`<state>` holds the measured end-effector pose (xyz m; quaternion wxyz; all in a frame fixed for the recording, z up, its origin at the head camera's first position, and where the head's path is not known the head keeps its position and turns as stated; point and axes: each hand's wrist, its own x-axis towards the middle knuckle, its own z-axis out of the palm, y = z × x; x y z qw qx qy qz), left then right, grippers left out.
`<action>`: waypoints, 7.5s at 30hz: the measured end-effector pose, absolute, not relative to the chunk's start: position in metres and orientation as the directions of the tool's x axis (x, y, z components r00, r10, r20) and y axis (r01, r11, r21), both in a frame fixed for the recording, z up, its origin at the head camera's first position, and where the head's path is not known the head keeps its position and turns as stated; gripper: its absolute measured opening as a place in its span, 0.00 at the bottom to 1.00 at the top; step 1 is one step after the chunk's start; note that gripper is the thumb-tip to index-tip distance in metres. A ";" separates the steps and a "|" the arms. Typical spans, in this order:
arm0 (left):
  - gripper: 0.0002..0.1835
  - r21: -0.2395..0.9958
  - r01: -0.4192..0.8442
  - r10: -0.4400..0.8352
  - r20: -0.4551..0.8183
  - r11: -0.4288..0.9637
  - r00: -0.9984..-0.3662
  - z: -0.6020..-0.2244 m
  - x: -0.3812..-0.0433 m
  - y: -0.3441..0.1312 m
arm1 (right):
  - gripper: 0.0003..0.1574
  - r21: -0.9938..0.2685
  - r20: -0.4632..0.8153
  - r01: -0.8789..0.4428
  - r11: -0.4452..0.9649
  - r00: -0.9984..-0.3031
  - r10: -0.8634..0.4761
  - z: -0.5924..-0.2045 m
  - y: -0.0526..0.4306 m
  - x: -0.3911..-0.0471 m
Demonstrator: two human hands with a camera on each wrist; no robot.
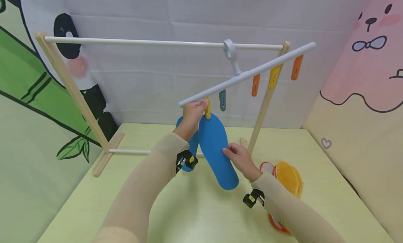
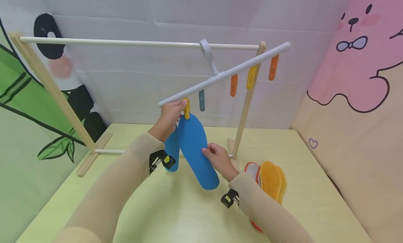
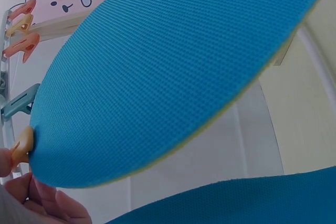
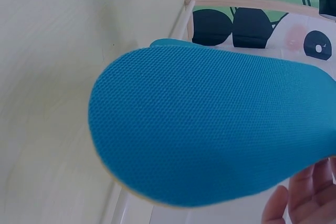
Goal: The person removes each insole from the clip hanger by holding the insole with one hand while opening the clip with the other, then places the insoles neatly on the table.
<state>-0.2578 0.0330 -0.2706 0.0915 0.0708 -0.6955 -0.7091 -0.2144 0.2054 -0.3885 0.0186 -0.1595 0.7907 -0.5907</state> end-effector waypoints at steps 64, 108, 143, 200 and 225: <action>0.18 0.997 0.067 -0.262 0.073 0.032 -0.962 -0.274 -0.257 0.032 | 0.10 -0.922 0.196 -0.243 0.302 -0.965 -0.177 -0.403 0.207 -0.210; 0.20 0.995 0.011 -0.276 0.038 0.099 -0.960 -0.274 -0.260 0.035 | 0.13 -0.932 0.187 -0.224 0.283 -0.970 -0.154 -0.406 0.228 -0.211; 0.25 0.998 0.010 -0.277 0.029 0.067 -0.960 -0.272 -0.259 0.025 | 0.13 -0.931 0.192 -0.216 0.293 -0.975 -0.110 -0.403 0.236 -0.216; 0.23 0.998 -0.015 -0.312 0.002 0.054 -0.950 -0.273 -0.260 0.032 | 0.21 -0.961 0.070 -0.072 0.265 -0.997 -0.016 -0.412 0.285 -0.215; 0.23 0.999 0.002 -0.319 0.017 0.045 -0.948 -0.272 -0.262 0.031 | 0.28 -0.922 0.057 -0.062 0.381 -0.998 -0.025 -0.411 0.323 -0.208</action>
